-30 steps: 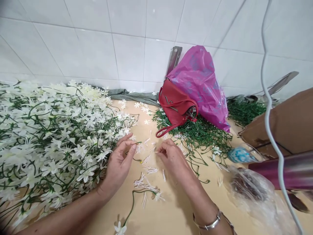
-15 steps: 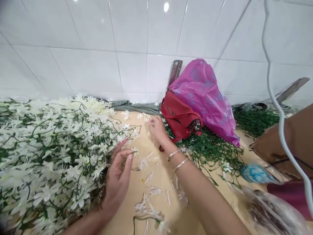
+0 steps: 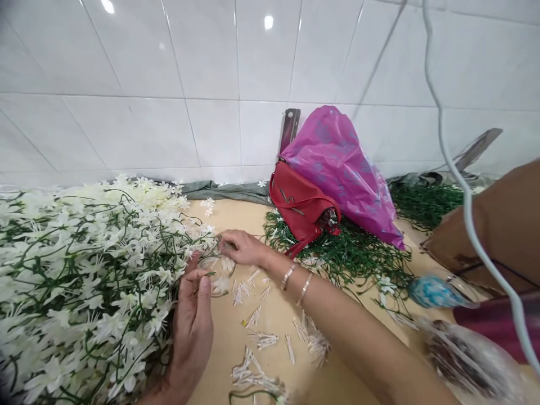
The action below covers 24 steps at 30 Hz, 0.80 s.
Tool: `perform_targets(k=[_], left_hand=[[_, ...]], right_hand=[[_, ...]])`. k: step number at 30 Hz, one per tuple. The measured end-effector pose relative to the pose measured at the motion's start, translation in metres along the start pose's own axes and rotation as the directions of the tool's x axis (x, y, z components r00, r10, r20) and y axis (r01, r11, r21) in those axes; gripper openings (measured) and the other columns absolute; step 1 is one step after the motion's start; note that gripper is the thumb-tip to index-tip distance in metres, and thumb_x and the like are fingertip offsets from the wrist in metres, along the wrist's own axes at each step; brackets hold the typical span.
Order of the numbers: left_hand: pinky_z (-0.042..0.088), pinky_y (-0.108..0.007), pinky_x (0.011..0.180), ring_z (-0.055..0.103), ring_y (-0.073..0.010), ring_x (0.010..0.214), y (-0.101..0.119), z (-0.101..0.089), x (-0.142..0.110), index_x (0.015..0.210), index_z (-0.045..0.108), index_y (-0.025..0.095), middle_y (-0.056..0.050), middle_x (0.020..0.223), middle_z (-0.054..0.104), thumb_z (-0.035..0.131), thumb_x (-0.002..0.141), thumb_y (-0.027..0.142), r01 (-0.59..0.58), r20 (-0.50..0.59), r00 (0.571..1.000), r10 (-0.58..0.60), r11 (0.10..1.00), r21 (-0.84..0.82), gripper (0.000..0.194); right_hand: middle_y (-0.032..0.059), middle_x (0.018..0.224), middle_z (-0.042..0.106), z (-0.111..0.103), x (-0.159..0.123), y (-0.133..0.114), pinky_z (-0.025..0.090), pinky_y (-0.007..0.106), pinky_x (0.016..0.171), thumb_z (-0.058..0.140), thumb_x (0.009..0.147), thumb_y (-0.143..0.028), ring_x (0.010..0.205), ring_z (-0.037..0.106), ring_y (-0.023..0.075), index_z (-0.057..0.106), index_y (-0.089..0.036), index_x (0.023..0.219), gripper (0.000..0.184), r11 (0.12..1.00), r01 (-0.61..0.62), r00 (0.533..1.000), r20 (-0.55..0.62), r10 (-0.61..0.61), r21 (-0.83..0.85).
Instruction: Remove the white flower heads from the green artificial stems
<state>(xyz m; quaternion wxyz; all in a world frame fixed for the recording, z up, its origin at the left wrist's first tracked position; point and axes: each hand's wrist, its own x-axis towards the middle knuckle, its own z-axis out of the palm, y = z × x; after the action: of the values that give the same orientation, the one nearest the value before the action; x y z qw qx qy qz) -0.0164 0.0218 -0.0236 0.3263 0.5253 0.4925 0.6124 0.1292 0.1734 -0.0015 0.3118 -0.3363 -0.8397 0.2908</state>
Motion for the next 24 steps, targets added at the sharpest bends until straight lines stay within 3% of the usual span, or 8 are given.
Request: perform_targets(k=[5, 8, 10, 14, 18, 21, 24], left_hand=[[0.024, -0.044, 0.127, 0.041, -0.0231, 0.150, 0.005, -0.002, 0.003, 0.111, 0.057, 0.026, -0.008, 0.156, 0.050, 0.049, 0.107, 0.037, -0.067, 0.055, 0.996, 0.069, 0.997, -0.038, 0.014], [0.034, -0.042, 0.121, 0.053, -0.0235, 0.139, 0.008, -0.002, 0.002, 0.107, 0.058, 0.023, -0.011, 0.143, 0.060, 0.051, 0.106, 0.039, -0.092, 0.093, 0.991, 0.099, 0.993, -0.075, 0.017], [0.038, -0.041, 0.118, 0.057, -0.0229, 0.132, 0.012, -0.002, -0.001, 0.104, 0.060, 0.022, -0.011, 0.134, 0.065, 0.052, 0.105, 0.038, -0.087, 0.142, 0.985, 0.098, 0.993, -0.085, 0.017], [0.042, -0.042, 0.112, 0.063, -0.0245, 0.123, 0.031, -0.006, -0.012, 0.100, 0.065, 0.021, -0.010, 0.122, 0.071, 0.056, 0.102, 0.036, 0.041, 0.305, 0.952, -0.022, 0.998, -0.056, 0.017], [0.043, -0.045, 0.111, 0.061, -0.0275, 0.128, 0.054, -0.013, -0.022, 0.096, 0.069, 0.023, -0.010, 0.131, 0.071, 0.058, 0.100, 0.038, 0.144, 0.446, 0.887, -0.123, 0.989, -0.014, 0.019], [0.044, -0.048, 0.110, 0.063, -0.0288, 0.127, 0.060, -0.020, -0.027, 0.095, 0.070, 0.024, -0.010, 0.134, 0.070, 0.058, 0.101, 0.038, 0.096, 0.541, 0.837, -0.082, 0.995, 0.002, 0.019], [0.047, -0.045, 0.107, 0.065, -0.0274, 0.125, 0.052, -0.027, -0.030, 0.098, 0.070, 0.025, -0.010, 0.131, 0.071, 0.057, 0.102, 0.034, -0.047, 0.555, 0.831, 0.038, 0.999, 0.003, 0.017]], right_hand=[[0.0049, 0.103, 0.076, -0.013, -0.092, -0.059, 0.052, 0.035, 0.097, 0.067, 0.092, -0.024, 0.101, 0.068, 0.0203, 0.068, -0.022, 0.086, 0.006, 0.995, -0.066, 0.993, 0.104, 0.058, 0.076], [0.0065, 0.107, 0.077, -0.027, -0.129, -0.078, 0.055, 0.036, 0.090, 0.066, 0.095, -0.033, 0.100, 0.071, 0.0208, 0.069, -0.022, 0.092, 0.012, 0.968, -0.188, 0.971, 0.178, 0.159, 0.165], [0.0080, 0.112, 0.077, -0.037, -0.146, -0.087, 0.053, 0.038, 0.094, 0.065, 0.096, -0.036, 0.105, 0.071, 0.0213, 0.069, -0.021, 0.094, 0.016, 0.944, -0.257, 0.959, 0.176, 0.222, 0.208], [0.0074, 0.103, 0.078, -0.053, -0.163, -0.102, 0.053, 0.039, 0.091, 0.067, 0.094, -0.040, 0.098, 0.072, 0.0223, 0.069, -0.020, 0.088, 0.021, 0.931, -0.329, 0.944, 0.022, 0.329, 0.162], [0.0046, 0.089, 0.075, -0.062, -0.168, -0.115, 0.052, 0.036, 0.084, 0.075, 0.087, -0.044, 0.086, 0.067, 0.0200, 0.071, -0.019, 0.081, 0.026, 0.933, -0.331, 0.919, -0.177, 0.353, 0.145], [0.0009, 0.080, 0.070, -0.055, -0.169, -0.126, 0.049, 0.031, 0.074, 0.080, 0.082, -0.045, 0.075, 0.061, 0.0163, 0.072, -0.019, 0.081, 0.028, 0.897, -0.338, 0.869, -0.272, 0.414, 0.286], [-0.0005, 0.079, 0.067, -0.035, -0.168, -0.135, 0.048, 0.030, 0.073, 0.083, 0.079, -0.045, 0.075, 0.058, 0.0158, 0.072, -0.021, 0.081, 0.027, 0.851, -0.292, 0.806, -0.367, 0.464, 0.435]])
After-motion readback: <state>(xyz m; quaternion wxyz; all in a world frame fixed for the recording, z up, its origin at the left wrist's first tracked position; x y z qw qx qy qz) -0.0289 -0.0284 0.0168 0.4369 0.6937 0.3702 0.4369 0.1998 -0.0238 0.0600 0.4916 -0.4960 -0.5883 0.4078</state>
